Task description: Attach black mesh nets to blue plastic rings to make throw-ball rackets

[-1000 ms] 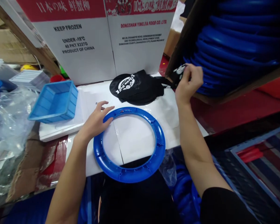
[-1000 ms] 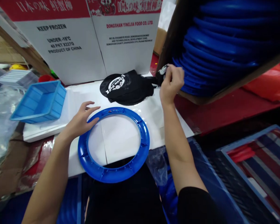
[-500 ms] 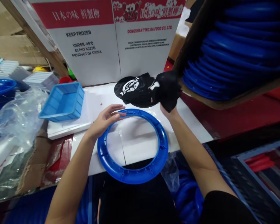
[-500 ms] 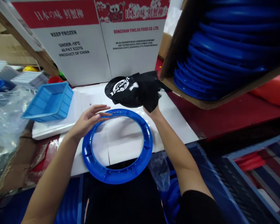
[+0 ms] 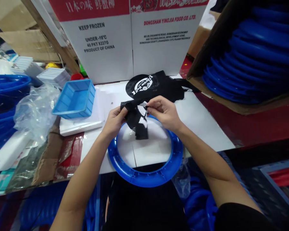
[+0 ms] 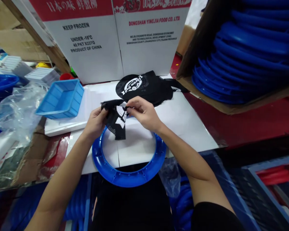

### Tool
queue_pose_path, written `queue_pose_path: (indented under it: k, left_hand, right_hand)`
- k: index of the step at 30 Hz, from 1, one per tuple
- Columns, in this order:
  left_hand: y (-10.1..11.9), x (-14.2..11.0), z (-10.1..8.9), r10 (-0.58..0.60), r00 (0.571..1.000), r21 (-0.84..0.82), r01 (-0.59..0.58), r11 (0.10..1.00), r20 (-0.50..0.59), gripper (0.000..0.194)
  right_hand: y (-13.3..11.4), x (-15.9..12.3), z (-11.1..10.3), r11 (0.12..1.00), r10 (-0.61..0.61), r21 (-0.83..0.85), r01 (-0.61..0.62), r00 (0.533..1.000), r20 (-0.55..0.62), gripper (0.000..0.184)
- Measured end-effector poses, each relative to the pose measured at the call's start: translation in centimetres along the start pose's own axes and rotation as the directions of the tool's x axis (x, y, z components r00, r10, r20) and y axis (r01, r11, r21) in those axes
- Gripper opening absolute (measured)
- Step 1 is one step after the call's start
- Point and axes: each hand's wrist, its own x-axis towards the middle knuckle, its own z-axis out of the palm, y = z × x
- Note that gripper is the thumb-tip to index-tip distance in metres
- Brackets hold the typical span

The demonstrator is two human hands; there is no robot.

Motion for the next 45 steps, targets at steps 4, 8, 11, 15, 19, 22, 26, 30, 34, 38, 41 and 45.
queue_pose_path:
  k: [4,8,11,15,19,22,26,30,34,38,41,45]
  left_hand:
    - [0.5,0.0,0.1,-0.004,0.998,-0.011,0.004,1.0,-0.056,0.057]
    - [0.9,-0.2,0.2,0.106,0.976,0.021,-0.104,0.994,-0.191,0.053]
    - [0.9,-0.6,0.6,-0.063,0.998,-0.001,0.063,0.998,0.029,0.057]
    - [0.9,-1.0,1.1,-0.258,0.943,0.015,0.261,0.965,0.21,0.068]
    - [1.6,-0.7,0.2,-0.297,0.937,-0.035,0.308,0.951,0.182,0.065]
    - [2.4,-0.5,-1.0,-0.219,0.967,-0.032,0.225,0.974,0.131,0.06]
    - [2.9,-0.8,-1.9,-0.124,0.983,0.046,0.118,0.992,0.135,0.065]
    - [2.9,-1.6,-2.0,-0.022,0.998,0.124,0.015,0.992,0.052,0.056]
    - [3.0,-1.8,-1.4,-0.04,0.998,-0.025,0.041,0.999,0.039,0.048]
    - [2.9,-1.1,-0.6,-0.164,0.983,-0.134,0.174,0.976,0.082,0.045]
    - [2.5,-0.8,-0.1,-0.272,0.96,-0.125,0.278,0.952,0.062,0.063]
    - [2.1,-1.6,0.7,-0.382,0.897,-0.084,0.408,0.909,0.222,0.091]
  right_hand:
    - [0.2,0.7,-0.7,0.991,0.096,0.086,-0.099,0.995,0.035,0.037]
    - [0.1,0.7,-0.8,0.998,0.066,0.012,-0.065,0.996,-0.064,0.044]
    - [0.2,0.3,-0.4,0.998,-0.03,-0.061,0.025,0.996,-0.081,0.046]
    - [0.4,-0.3,0.2,0.998,-0.054,-0.019,0.054,0.998,0.035,0.051]
    - [-0.3,-0.4,-0.3,0.996,0.028,0.082,-0.04,0.99,0.139,0.067]
    - [-1.0,-0.2,-1.5,0.967,0.097,0.206,-0.15,0.964,0.247,0.075]
    - [-1.0,0.0,-3.0,0.924,0.104,0.287,-0.251,0.89,0.443,0.083]
    - [-0.1,0.1,-3.1,0.845,0.238,0.231,-0.483,0.726,0.645,0.072]
    - [0.7,0.2,-2.0,0.753,0.42,-0.013,-0.658,0.466,0.779,0.049]
    - [0.9,0.4,-2.1,0.847,0.296,-0.024,-0.531,0.433,0.852,0.052]
    - [0.5,0.4,-3.1,0.891,0.18,0.083,-0.446,0.516,0.837,0.05]
    - [0.1,0.1,-3.9,0.917,0.11,0.265,-0.297,0.829,0.549,0.05]
